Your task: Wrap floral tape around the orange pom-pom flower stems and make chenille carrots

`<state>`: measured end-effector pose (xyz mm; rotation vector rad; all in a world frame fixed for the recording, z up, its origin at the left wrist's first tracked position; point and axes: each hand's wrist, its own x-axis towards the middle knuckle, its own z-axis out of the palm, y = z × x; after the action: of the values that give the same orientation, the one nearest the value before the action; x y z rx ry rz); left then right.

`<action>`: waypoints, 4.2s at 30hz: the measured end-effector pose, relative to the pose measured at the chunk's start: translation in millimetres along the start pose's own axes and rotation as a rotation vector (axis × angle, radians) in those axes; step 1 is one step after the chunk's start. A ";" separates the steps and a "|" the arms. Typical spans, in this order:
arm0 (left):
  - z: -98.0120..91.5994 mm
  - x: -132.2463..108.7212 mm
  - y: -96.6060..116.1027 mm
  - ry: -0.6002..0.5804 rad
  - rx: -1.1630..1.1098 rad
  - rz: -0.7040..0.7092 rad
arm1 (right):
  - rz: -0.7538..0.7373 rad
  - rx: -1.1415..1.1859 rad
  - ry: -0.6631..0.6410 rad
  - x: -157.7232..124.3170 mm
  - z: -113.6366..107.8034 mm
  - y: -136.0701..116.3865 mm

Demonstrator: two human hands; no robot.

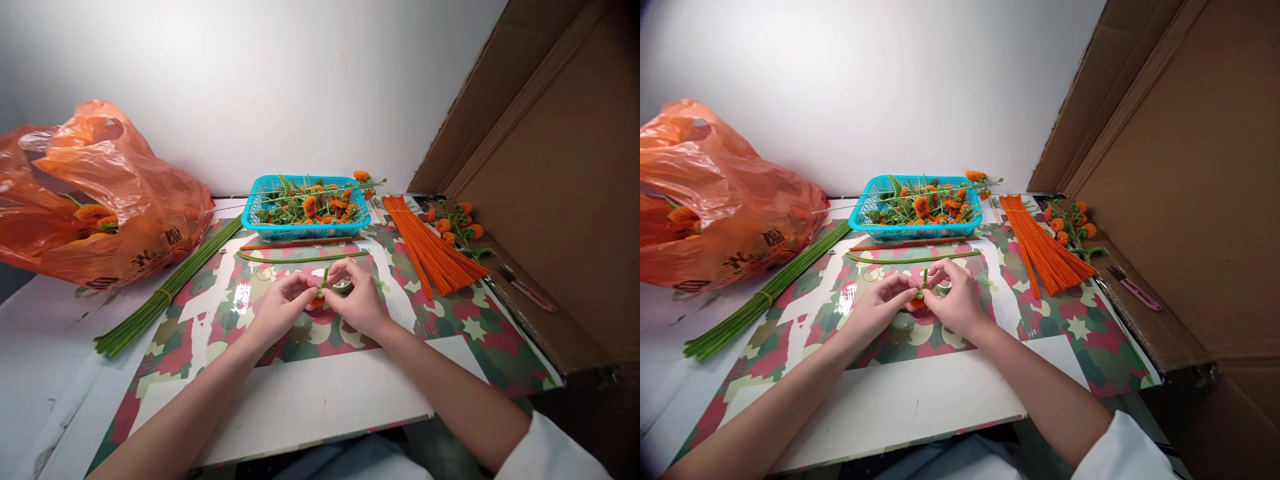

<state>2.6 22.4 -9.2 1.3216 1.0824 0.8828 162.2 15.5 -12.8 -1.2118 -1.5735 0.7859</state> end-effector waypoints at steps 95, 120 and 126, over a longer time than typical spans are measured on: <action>-6.6 2.5 -2.4 -0.202 -0.506 -0.291 | 0.160 0.248 0.066 2.1 0.4 4.5; -2.6 2.1 -3.0 -0.094 -0.362 -0.289 | 0.082 0.245 0.081 -4.1 4.9 -2.4; -0.3 -1.5 1.9 0.028 -0.227 -0.007 | 0.129 0.156 0.178 -3.1 3.0 -4.3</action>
<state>2.1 21.2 -7.2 1.1193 0.9762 0.9906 158.1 11.5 -10.9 -1.2418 -1.2767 0.8426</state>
